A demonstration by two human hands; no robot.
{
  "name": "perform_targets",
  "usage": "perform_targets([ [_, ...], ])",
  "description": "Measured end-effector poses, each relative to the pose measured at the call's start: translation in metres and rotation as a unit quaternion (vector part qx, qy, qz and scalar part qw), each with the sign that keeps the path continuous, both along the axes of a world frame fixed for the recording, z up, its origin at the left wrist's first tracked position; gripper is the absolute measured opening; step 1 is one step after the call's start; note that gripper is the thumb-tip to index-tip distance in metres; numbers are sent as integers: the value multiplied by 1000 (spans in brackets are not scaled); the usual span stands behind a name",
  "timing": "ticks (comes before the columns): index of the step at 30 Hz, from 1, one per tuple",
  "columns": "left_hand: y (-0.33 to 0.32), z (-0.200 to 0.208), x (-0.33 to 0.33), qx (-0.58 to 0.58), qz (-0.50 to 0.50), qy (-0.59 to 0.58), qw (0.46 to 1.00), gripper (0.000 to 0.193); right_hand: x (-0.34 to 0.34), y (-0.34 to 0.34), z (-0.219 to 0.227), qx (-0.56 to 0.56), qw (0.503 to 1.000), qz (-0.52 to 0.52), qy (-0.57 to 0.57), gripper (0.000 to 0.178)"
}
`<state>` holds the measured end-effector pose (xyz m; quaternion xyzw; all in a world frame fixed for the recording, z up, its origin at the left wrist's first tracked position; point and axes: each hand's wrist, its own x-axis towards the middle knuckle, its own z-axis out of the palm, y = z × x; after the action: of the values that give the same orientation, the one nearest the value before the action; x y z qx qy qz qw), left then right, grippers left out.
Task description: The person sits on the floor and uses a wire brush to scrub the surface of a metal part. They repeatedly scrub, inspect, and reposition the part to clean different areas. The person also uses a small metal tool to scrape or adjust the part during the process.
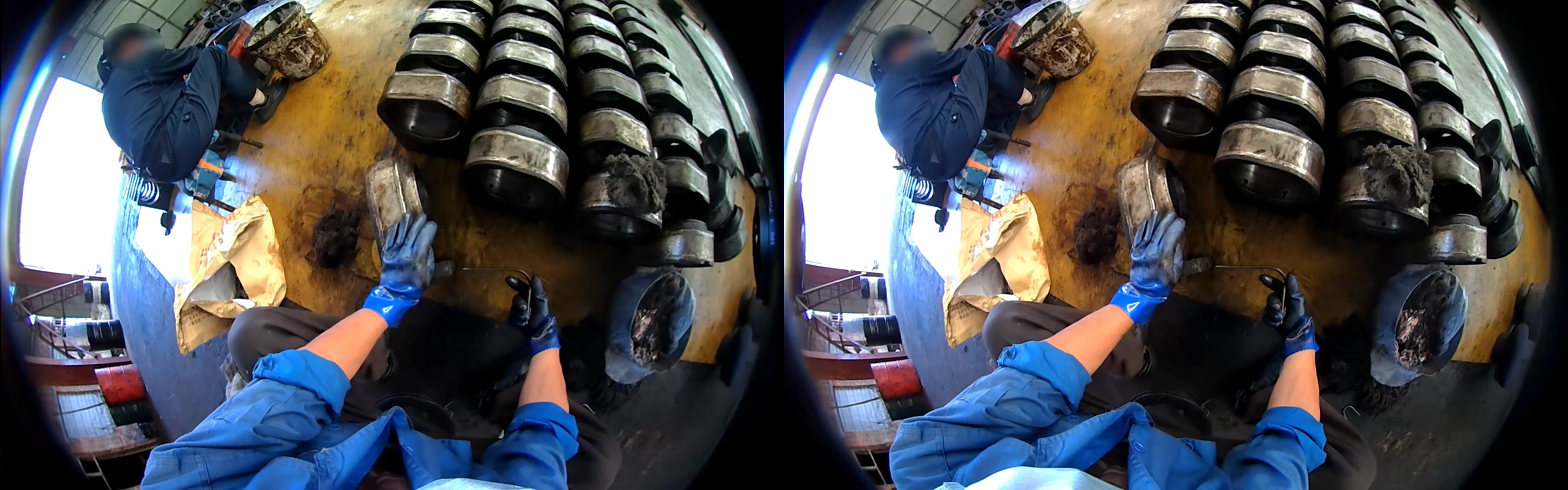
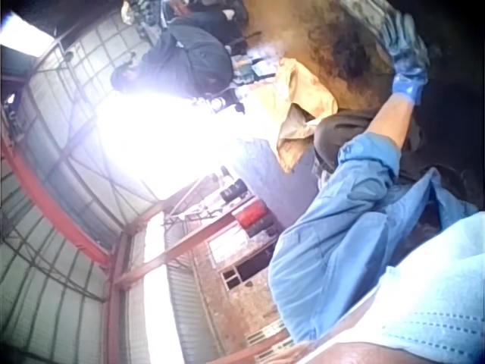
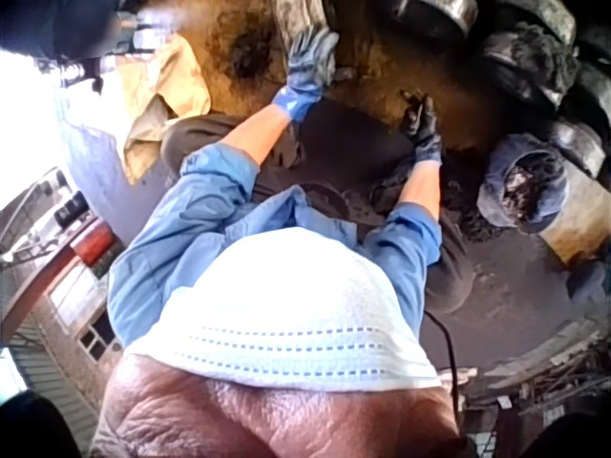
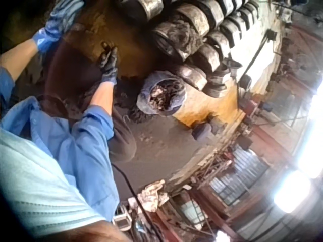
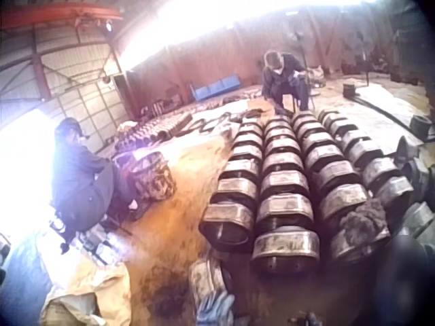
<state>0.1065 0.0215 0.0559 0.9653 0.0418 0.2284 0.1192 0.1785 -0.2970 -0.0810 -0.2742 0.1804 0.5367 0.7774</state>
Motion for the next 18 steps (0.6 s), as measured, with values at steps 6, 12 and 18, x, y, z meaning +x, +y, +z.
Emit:
perform_targets([
  [6, -3, -4, -7, -1, -2, -2, 1000, 46, -6, -2, 1, -6, 1000, -1, 3, 71],
  [12, 2, -22, -3, 11, -13, -23, 1000, 41, -9, 3, 15, -65, 993, -52, -83, 67],
  [18, 6, -25, 2, 7, -24, -59, 998, 39, 7, 4, 7, 6, 999, -5, -35, 67],
])
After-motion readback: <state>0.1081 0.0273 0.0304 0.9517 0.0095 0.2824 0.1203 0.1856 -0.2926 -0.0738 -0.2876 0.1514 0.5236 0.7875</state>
